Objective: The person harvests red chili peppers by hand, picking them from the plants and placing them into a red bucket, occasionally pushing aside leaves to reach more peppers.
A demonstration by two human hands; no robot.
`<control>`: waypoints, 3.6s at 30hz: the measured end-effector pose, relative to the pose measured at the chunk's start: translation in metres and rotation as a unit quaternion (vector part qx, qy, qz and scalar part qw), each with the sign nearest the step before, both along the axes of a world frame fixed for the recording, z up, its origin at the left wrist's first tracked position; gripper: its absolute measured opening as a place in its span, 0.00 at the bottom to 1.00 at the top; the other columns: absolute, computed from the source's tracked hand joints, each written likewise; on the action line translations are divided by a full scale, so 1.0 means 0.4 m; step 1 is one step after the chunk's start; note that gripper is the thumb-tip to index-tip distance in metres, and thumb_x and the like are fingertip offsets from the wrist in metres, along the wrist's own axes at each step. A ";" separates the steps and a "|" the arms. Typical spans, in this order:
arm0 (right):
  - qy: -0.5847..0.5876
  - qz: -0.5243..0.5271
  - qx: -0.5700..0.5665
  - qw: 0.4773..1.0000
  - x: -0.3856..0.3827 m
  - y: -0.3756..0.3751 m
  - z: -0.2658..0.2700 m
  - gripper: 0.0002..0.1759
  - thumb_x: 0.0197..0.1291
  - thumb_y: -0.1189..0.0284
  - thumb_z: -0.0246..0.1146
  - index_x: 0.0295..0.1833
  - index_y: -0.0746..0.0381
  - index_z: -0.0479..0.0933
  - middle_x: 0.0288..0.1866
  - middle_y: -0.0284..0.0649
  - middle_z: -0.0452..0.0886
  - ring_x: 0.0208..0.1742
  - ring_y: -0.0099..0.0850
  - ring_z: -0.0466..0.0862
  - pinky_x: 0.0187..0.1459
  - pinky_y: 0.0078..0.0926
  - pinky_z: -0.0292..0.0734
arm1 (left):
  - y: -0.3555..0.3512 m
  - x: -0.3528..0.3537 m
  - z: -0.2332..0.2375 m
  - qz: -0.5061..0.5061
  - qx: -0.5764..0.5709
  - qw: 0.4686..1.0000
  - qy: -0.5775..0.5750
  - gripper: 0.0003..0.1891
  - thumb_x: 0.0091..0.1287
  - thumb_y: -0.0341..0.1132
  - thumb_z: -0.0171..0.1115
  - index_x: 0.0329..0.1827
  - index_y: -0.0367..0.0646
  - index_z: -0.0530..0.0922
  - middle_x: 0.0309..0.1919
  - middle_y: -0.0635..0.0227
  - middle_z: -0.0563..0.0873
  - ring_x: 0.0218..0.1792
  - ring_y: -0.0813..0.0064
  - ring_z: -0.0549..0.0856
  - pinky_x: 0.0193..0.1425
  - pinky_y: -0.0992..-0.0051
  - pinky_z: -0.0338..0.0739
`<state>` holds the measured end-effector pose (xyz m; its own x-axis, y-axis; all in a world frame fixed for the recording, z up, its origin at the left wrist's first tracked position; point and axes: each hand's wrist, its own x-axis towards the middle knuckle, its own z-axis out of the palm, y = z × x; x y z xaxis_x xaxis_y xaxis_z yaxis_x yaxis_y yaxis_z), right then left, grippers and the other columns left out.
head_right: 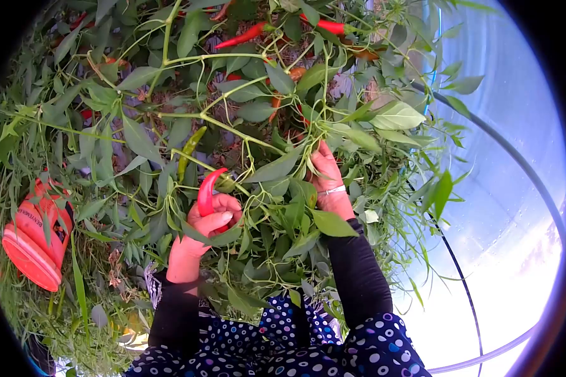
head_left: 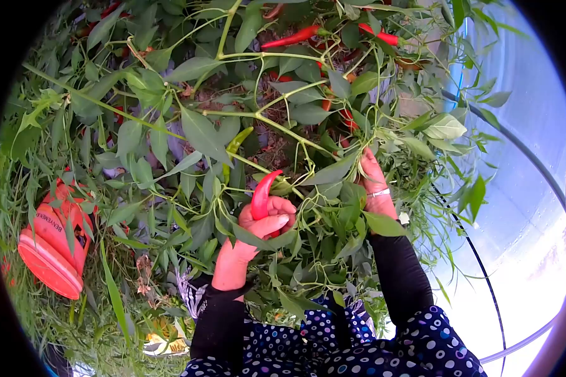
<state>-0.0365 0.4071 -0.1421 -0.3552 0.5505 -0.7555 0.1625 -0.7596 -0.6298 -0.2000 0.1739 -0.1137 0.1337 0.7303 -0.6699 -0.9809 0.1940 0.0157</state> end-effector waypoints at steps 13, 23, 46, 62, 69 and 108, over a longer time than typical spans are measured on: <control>-0.023 -0.037 0.026 0.999 0.002 0.002 -0.038 0.21 0.57 0.78 0.58 0.58 0.59 0.70 0.43 0.34 0.79 0.38 0.24 0.79 0.40 0.20 0.75 | 0.004 0.003 -0.003 -0.031 -0.021 0.999 0.020 0.13 0.54 0.34 0.63 0.41 0.39 0.77 0.33 0.67 0.81 0.33 0.77 0.79 0.37 0.80 0.74; -0.071 -0.137 0.063 0.986 -0.037 0.038 0.055 0.11 0.60 0.69 0.55 0.46 0.61 0.75 0.43 0.33 0.79 0.45 0.25 0.77 0.50 0.26 0.71 | 0.004 0.016 -0.010 0.008 -0.016 1.000 0.024 0.12 0.56 0.31 0.62 0.43 0.39 0.78 0.34 0.66 0.82 0.29 0.78 0.80 0.35 0.80 0.75; -0.066 0.038 0.044 0.996 -0.011 0.004 0.100 0.16 0.65 0.72 0.45 0.54 0.64 0.71 0.49 0.39 0.78 0.46 0.31 0.80 0.50 0.27 0.75 | 0.002 0.018 -0.029 -0.002 -0.019 1.000 0.005 0.11 0.56 0.28 0.61 0.42 0.36 0.78 0.34 0.64 0.83 0.28 0.76 0.80 0.34 0.78 0.75; -0.204 0.581 0.163 0.771 -0.042 -0.015 0.418 0.10 0.50 0.70 0.67 0.33 0.64 0.76 0.26 0.36 0.77 0.28 0.28 0.76 0.32 0.26 0.71 | -0.005 0.027 -0.033 0.009 -0.045 0.998 0.030 0.30 0.50 0.28 0.65 0.59 0.38 0.69 0.38 0.54 0.84 0.31 0.66 0.84 0.31 0.71 0.80; -0.168 0.522 0.175 0.818 -0.084 -0.082 0.464 0.06 0.52 0.76 0.65 0.32 0.65 0.75 0.24 0.41 0.75 0.24 0.39 0.77 0.28 0.32 0.72 | -0.013 0.033 -0.039 0.036 -0.024 0.999 0.030 0.34 0.47 0.29 0.66 0.62 0.40 0.67 0.39 0.58 0.84 0.29 0.67 0.84 0.29 0.71 0.79; -0.279 0.683 0.466 0.488 -0.482 -0.064 0.286 0.21 0.45 0.79 0.58 0.50 0.66 0.70 0.37 0.53 0.75 0.33 0.49 0.79 0.34 0.40 0.77 | -0.001 -0.064 0.033 0.123 -0.065 0.982 0.125 0.33 0.60 0.31 0.57 0.69 0.51 0.56 0.27 0.59 0.83 0.20 0.71 0.80 0.24 0.75 0.75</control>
